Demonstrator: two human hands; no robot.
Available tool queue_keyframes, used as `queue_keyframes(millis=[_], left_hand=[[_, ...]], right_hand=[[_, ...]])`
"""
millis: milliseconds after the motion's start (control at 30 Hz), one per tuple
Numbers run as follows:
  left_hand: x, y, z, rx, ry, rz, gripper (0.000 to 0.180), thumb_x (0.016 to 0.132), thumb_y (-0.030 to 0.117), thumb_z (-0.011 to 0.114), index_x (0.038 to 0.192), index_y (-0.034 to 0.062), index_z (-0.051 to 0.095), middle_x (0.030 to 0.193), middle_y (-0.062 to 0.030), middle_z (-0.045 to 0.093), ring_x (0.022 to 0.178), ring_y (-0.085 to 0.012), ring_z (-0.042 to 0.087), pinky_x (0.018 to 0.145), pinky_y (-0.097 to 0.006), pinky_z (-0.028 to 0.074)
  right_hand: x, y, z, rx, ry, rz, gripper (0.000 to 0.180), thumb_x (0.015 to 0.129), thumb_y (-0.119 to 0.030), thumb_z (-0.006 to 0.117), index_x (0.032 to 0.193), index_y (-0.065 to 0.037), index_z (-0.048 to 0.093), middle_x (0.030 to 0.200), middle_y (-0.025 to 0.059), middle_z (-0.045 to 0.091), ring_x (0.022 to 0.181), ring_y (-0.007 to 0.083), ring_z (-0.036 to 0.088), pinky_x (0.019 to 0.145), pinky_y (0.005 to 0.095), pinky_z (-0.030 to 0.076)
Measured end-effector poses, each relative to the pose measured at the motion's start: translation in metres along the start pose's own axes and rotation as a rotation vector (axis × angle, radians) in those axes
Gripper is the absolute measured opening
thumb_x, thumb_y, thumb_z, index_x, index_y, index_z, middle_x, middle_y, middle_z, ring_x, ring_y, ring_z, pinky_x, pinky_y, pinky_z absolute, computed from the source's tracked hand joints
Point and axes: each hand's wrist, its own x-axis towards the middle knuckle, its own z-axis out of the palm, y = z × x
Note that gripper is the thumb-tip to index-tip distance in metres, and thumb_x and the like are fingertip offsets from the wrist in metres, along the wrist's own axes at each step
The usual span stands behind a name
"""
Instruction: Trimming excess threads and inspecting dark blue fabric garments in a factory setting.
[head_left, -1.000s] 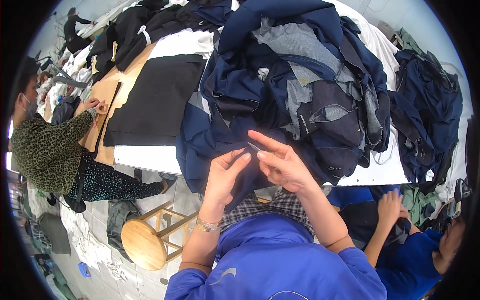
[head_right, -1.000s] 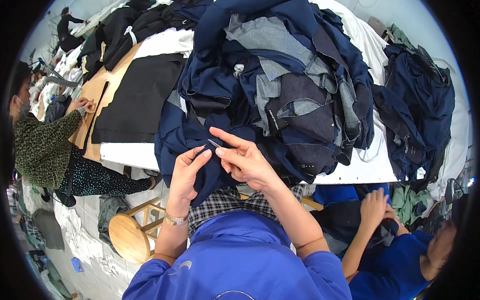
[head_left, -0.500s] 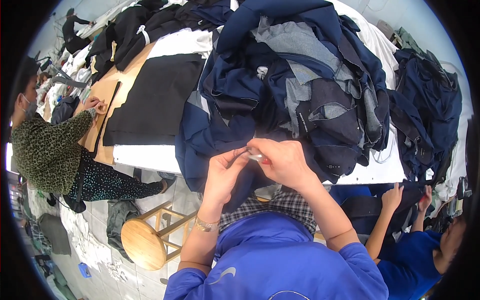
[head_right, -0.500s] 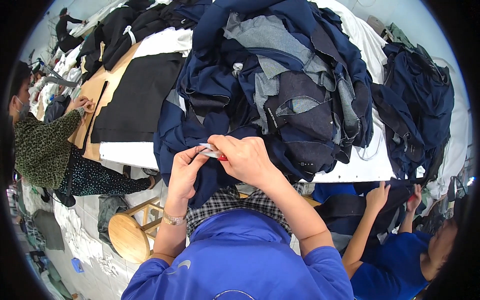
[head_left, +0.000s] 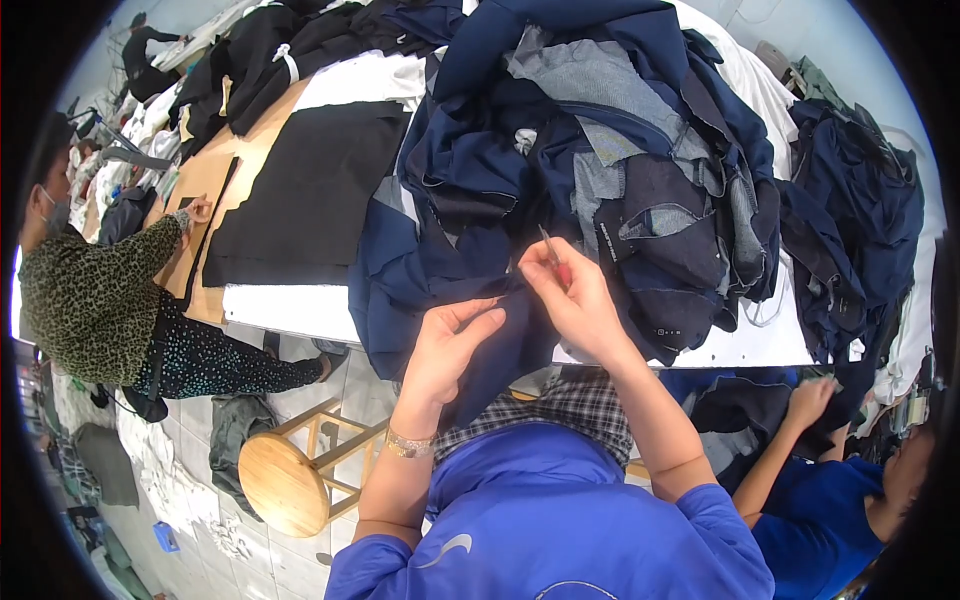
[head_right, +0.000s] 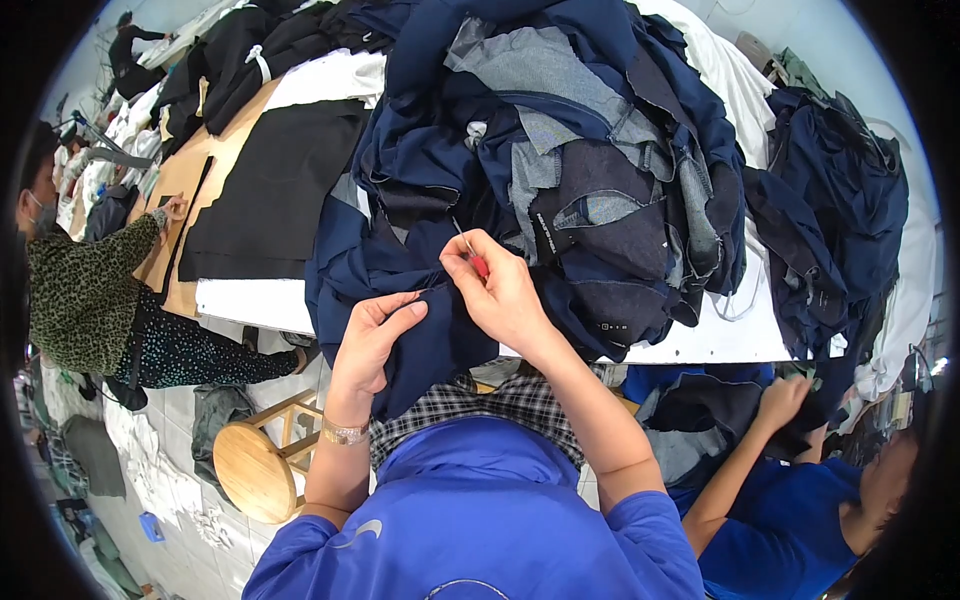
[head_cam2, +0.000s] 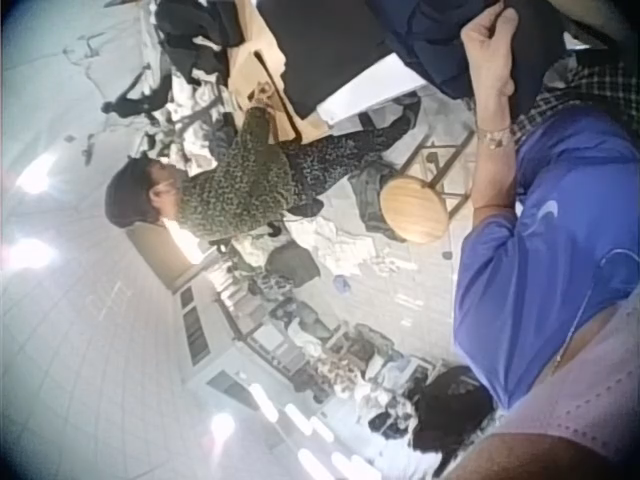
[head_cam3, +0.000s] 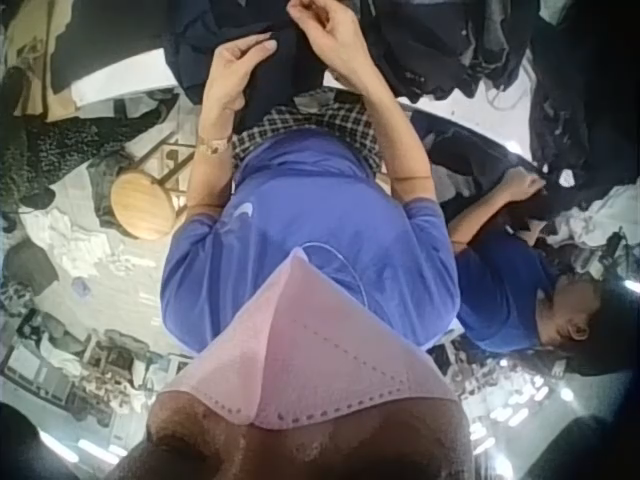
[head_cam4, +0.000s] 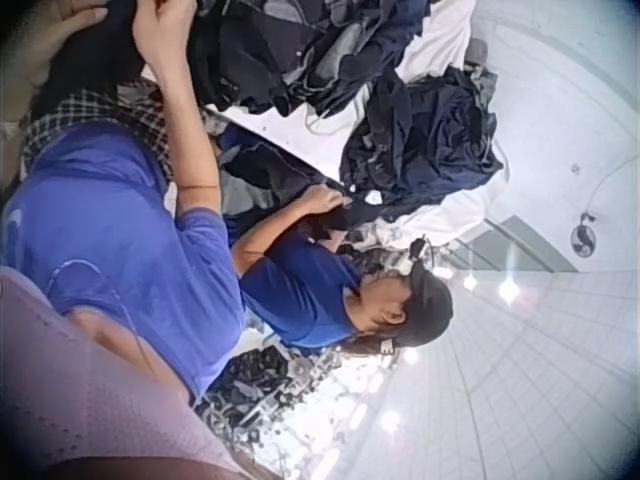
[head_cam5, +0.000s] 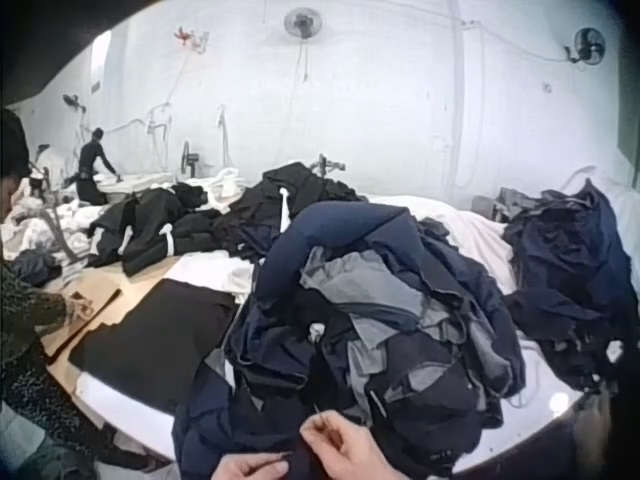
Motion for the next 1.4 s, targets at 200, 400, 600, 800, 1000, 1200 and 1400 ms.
queue_keyframes(millis=[200, 400, 600, 800, 1000, 1200, 1400], left_hand=[[0.001, -0.003, -0.003, 0.013, 0.013, 0.038, 0.015, 0.083, 0.002, 0.061, 0.097, -0.002, 0.065, 0.087, -0.0053, 0.067, 0.075, -0.0059, 0.061, 0.068, -0.018, 0.048], [0.001, -0.009, -0.003, 0.237, 0.03, 0.083, 0.016, 0.082, 0.001, 0.061, 0.097, -0.003, 0.065, 0.087, -0.0057, 0.066, 0.075, -0.0063, 0.06, 0.068, -0.018, 0.048], [-0.001, -0.002, 0.001, 0.122, 0.009, 0.035, 0.018, 0.082, 0.001, 0.061, 0.099, -0.0048, 0.064, 0.087, -0.0071, 0.066, 0.071, -0.0076, 0.061, 0.065, -0.019, 0.05], [-0.001, -0.005, -0.003, 0.196, 0.018, 0.035, 0.019, 0.083, 0.002, 0.061, 0.101, -0.0041, 0.063, 0.091, -0.0069, 0.065, 0.08, -0.0071, 0.06, 0.072, -0.018, 0.048], [0.002, -0.01, 0.006, 0.359, 0.03, 0.29, 0.031, 0.079, 0.0, 0.064, 0.108, -0.0015, 0.053, 0.094, -0.0008, 0.059, 0.084, -0.0042, 0.053, 0.077, -0.017, 0.043], [-0.001, -0.007, 0.008, 0.429, 0.02, 0.271, 0.04, 0.079, 0.0, 0.064, 0.115, 0.0017, 0.044, 0.102, -0.0029, 0.053, 0.084, -0.0061, 0.052, 0.075, -0.02, 0.043], [0.0, -0.006, 0.007, 0.454, 0.01, 0.363, 0.039, 0.082, 0.0, 0.06, 0.117, 0.002, 0.043, 0.103, -0.0036, 0.053, 0.084, -0.0067, 0.053, 0.076, -0.02, 0.043]], right_hand=[[-0.006, -0.018, -0.007, -0.149, -0.153, -0.198, 0.011, 0.082, -0.009, 0.06, 0.091, -0.002, 0.057, 0.068, 0.0103, 0.06, 0.056, 0.02, 0.06, 0.051, 0.0294, 0.044], [-0.003, -0.018, -0.006, -0.426, -0.132, -0.326, 0.015, 0.076, -0.006, 0.062, 0.089, -0.006, 0.056, 0.07, 0.0096, 0.062, 0.062, 0.0286, 0.062, 0.052, 0.0345, 0.047], [0.005, -0.015, -0.007, -0.335, 0.018, -0.19, 0.011, 0.083, -0.011, 0.059, 0.09, -0.003, 0.055, 0.07, 0.0128, 0.062, 0.063, 0.0298, 0.062, 0.052, 0.0342, 0.046], [0.002, -0.027, -0.018, -0.189, -0.166, 0.061, 0.024, 0.083, -0.024, 0.061, 0.089, -0.001, 0.063, 0.06, 0.0104, 0.056, 0.052, 0.0215, 0.055, 0.052, 0.0305, 0.043], [0.002, -0.028, -0.02, -0.429, -0.29, -0.031, 0.022, 0.08, -0.025, 0.062, 0.087, -0.003, 0.064, 0.059, 0.0102, 0.057, 0.051, 0.0221, 0.054, 0.052, 0.0314, 0.042], [0.006, -0.023, -0.018, -0.232, -0.074, 0.079, 0.028, 0.082, -0.025, 0.061, 0.081, 0.002, 0.061, 0.062, 0.0131, 0.057, 0.055, 0.0202, 0.054, 0.054, 0.033, 0.041], [0.006, -0.018, -0.029, -0.185, -0.384, 0.169, 0.031, 0.078, -0.03, 0.068, 0.079, 0.0, 0.064, 0.057, 0.0038, 0.05, 0.055, 0.0084, 0.042, 0.052, 0.0255, 0.036]])
